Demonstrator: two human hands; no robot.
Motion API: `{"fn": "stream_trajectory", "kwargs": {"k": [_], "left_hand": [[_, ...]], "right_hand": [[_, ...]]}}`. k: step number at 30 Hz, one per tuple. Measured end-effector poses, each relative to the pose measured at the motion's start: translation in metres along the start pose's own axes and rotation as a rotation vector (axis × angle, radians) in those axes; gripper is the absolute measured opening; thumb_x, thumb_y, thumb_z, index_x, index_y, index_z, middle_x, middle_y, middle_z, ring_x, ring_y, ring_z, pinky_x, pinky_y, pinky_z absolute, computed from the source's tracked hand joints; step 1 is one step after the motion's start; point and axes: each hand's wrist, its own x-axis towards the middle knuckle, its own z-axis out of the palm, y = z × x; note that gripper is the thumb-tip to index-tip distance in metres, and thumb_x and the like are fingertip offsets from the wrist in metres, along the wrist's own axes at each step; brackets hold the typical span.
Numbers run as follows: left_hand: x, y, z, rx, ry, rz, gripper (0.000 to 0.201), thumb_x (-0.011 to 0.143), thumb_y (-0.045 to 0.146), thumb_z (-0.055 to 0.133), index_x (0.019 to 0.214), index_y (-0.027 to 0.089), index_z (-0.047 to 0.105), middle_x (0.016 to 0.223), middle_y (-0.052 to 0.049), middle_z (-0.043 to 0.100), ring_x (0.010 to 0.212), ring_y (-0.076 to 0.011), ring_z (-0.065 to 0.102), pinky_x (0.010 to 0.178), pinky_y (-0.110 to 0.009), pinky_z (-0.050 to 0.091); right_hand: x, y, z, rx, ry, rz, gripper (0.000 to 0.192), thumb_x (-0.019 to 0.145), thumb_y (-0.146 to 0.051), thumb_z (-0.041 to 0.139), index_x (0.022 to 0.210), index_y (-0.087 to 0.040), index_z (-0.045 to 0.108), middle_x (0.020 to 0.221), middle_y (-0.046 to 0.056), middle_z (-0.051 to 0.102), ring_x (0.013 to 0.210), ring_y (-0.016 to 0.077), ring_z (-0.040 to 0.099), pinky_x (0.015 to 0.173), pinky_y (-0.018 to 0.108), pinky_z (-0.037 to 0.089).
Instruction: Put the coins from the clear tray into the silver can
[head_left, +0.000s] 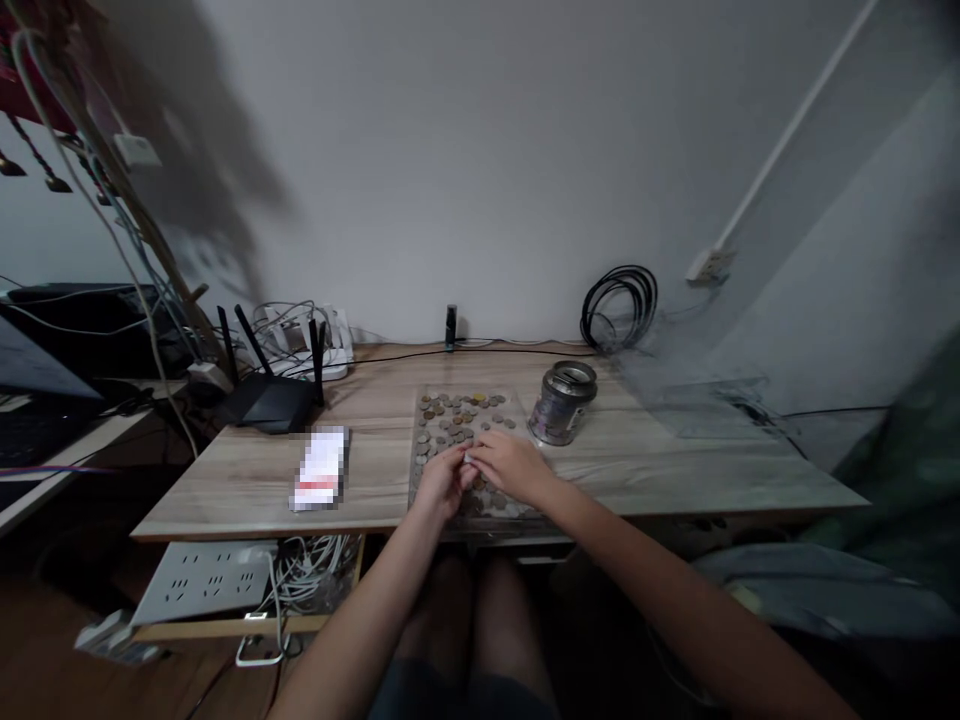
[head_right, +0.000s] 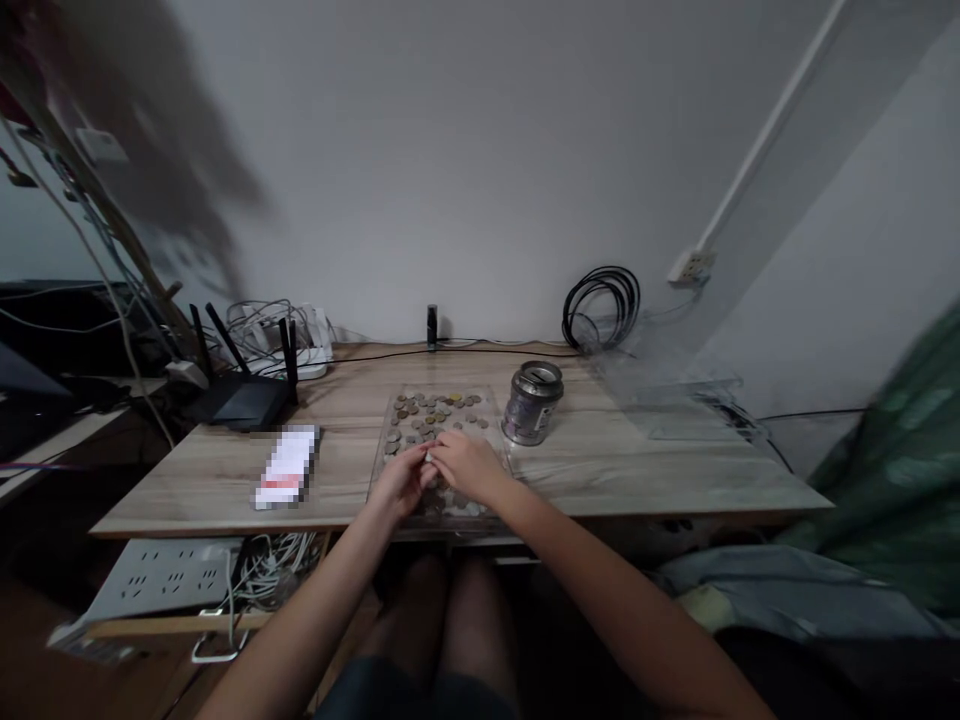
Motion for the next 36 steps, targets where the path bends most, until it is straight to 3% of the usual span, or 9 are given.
{"fn": "stream_trajectory", "kwargs": {"k": [4,9,13,19,22,25,27,31,36], "left_hand": [[-0.003,0.002,0.003,0.021,0.020,-0.076,0.017,0.079,0.006,0.044,0.087,0.006,0.059,0.076,-0.011,0.064,0.063,-0.0113,0.063,0.054,-0.017,0.051],[-0.005,0.006,0.002,-0.011,-0.024,-0.109,0.022,0.082,0.014,0.040,0.097,0.006,0.054,0.091,-0.016,0.064,0.083,-0.0171,0.064,0.060,-0.020,0.052],[-0.004,0.007,0.000,-0.011,-0.061,-0.136,0.026,0.082,0.019,0.039,0.097,0.005,0.054,0.095,-0.018,0.063,0.086,-0.0202,0.063,0.062,-0.023,0.052],[-0.004,0.006,-0.001,-0.014,-0.079,-0.142,0.028,0.082,0.024,0.040,0.096,0.007,0.056,0.098,-0.019,0.061,0.090,-0.0210,0.062,0.065,-0.025,0.051],[-0.003,0.006,-0.003,-0.018,-0.091,-0.149,0.030,0.082,0.026,0.038,0.097,0.007,0.055,0.098,-0.018,0.061,0.090,-0.0205,0.062,0.065,-0.025,0.050],[-0.002,0.006,-0.005,-0.033,-0.109,-0.151,0.034,0.084,0.031,0.034,0.098,0.006,0.055,0.097,-0.018,0.061,0.089,-0.0204,0.061,0.065,-0.025,0.049],[-0.002,0.006,-0.005,-0.048,-0.124,-0.147,0.040,0.085,0.036,0.032,0.098,0.006,0.055,0.096,-0.018,0.061,0.088,-0.0204,0.061,0.065,-0.025,0.049],[-0.005,0.006,-0.002,-0.074,-0.136,-0.138,0.045,0.086,0.042,0.028,0.094,0.007,0.057,0.084,-0.014,0.063,0.072,-0.0156,0.061,0.061,-0.024,0.047],[-0.007,0.007,0.001,-0.060,-0.148,-0.174,0.047,0.086,0.047,0.029,0.094,0.010,0.057,0.068,-0.008,0.060,0.055,-0.0119,0.056,0.056,-0.023,0.045]], "right_hand": [[0.004,0.020,-0.008,-0.063,0.045,0.036,0.022,0.084,-0.023,0.042,0.088,-0.019,0.063,0.081,0.006,0.059,0.079,0.0150,0.051,0.066,0.025,0.036],[-0.002,0.103,-0.059,-0.235,0.428,0.673,0.031,0.083,-0.030,0.037,0.087,-0.016,0.065,0.087,0.009,0.062,0.075,0.0172,0.053,0.060,0.026,0.034],[-0.007,0.161,-0.078,-0.261,0.179,0.853,0.027,0.075,-0.031,0.045,0.081,-0.018,0.068,0.083,0.009,0.066,0.071,0.0187,0.056,0.055,0.026,0.033],[-0.002,0.173,-0.070,-0.292,0.113,0.896,0.028,0.073,-0.029,0.046,0.082,-0.017,0.069,0.083,0.011,0.066,0.073,0.0195,0.057,0.058,0.026,0.036],[0.003,0.167,-0.076,-0.245,0.092,0.960,0.026,0.070,-0.032,0.051,0.082,-0.017,0.069,0.084,0.011,0.065,0.075,0.0212,0.057,0.058,0.027,0.036],[0.005,0.136,-0.077,-0.223,0.219,0.897,0.029,0.074,-0.037,0.049,0.089,-0.019,0.067,0.089,0.010,0.064,0.079,0.0215,0.056,0.060,0.027,0.037],[0.004,0.100,-0.067,-0.146,0.263,0.710,0.030,0.080,-0.036,0.043,0.090,-0.020,0.066,0.090,0.008,0.063,0.080,0.0191,0.055,0.063,0.026,0.037],[-0.001,0.024,-0.022,0.082,-0.009,0.163,0.024,0.081,-0.034,0.046,0.094,-0.024,0.064,0.090,0.005,0.061,0.080,0.0155,0.053,0.066,0.024,0.038],[-0.003,-0.006,0.010,0.000,-0.063,0.099,0.021,0.082,-0.025,0.044,0.089,-0.019,0.063,0.093,0.007,0.060,0.084,0.0171,0.052,0.066,0.026,0.038]]}}
